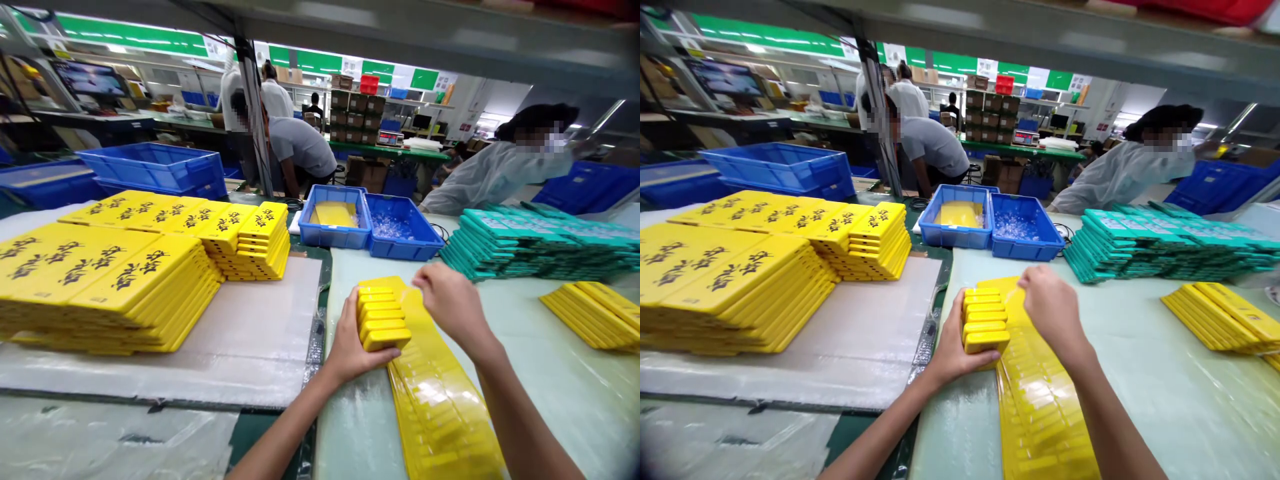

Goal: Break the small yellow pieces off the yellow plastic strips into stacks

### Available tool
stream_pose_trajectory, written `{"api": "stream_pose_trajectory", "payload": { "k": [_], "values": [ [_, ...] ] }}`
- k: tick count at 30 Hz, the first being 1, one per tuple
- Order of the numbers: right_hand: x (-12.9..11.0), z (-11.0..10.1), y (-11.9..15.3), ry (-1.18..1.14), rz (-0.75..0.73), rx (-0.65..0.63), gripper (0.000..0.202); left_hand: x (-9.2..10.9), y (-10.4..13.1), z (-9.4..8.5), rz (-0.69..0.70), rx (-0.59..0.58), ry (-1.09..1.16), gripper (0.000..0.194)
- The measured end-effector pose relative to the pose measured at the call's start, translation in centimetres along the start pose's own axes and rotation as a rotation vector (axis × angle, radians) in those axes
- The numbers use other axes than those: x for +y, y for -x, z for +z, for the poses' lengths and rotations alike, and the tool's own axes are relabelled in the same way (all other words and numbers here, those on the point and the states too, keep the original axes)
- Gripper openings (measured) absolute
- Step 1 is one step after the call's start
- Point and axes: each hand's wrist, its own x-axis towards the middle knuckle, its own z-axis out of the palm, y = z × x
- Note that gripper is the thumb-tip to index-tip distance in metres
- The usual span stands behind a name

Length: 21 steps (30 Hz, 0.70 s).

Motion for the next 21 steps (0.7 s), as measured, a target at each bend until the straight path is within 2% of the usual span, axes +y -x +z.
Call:
{"api": "stream_pose_trajectory", "payload": {
  "k": [2, 3, 5, 7, 9, 11, 13, 15, 17, 19, 21],
  "values": [
    [0.3, -0.2, -0.4, -0.114, 0.019, 0.084, 0.015, 0.1, 0.0, 0.0, 0.001, 0.009, 0.002, 0.135],
    [-0.2, 0.0, -0.6, -0.231, -0.015, 0.054, 0.014, 0.1, 0.0, 0.0, -0.003, 0.010, 0.009, 0.135],
    [-1.7, 0.7, -0.7, -0.447, -0.108, -0.104, 0.010, 0.2, 0.0, 0.0, -0.013, 0.007, 0.038, 0.132],
    [-3.2, 1.4, -0.8, -0.503, -0.153, -0.249, 0.007, 0.3, 0.0, 0.0, -0.018, 0.003, 0.065, 0.129],
    [-3.8, 1.6, -1.1, -0.411, -0.170, -0.323, 0.008, 0.2, 0.0, 0.0, -0.020, 0.003, 0.056, 0.129],
    [-3.2, 1.2, -1.6, -0.207, -0.163, -0.340, 0.011, 0.0, 0.0, 0.1, -0.019, 0.009, 0.034, 0.132],
    [-2.0, 0.4, -2.3, 0.031, -0.106, -0.284, 0.014, -0.2, 0.0, 0.1, -0.012, 0.013, 0.018, 0.135],
    [-1.1, 0.0, -3.1, 0.111, -0.044, -0.169, 0.015, -0.2, 0.0, 0.1, 0.002, 0.016, 0.012, 0.135],
    [-1.1, 0.3, -3.6, -0.079, -0.068, -0.122, 0.014, 0.0, 0.0, 0.0, 0.004, 0.013, 0.013, 0.135],
    [-1.9, 1.3, -3.8, -0.370, -0.151, -0.211, 0.011, 0.3, 0.0, -0.1, -0.004, 0.009, 0.029, 0.132],
    [-2.9, 2.3, -3.7, -0.510, -0.208, -0.329, 0.009, 0.7, 0.0, -0.1, -0.009, 0.008, 0.046, 0.128]
  ]
}}
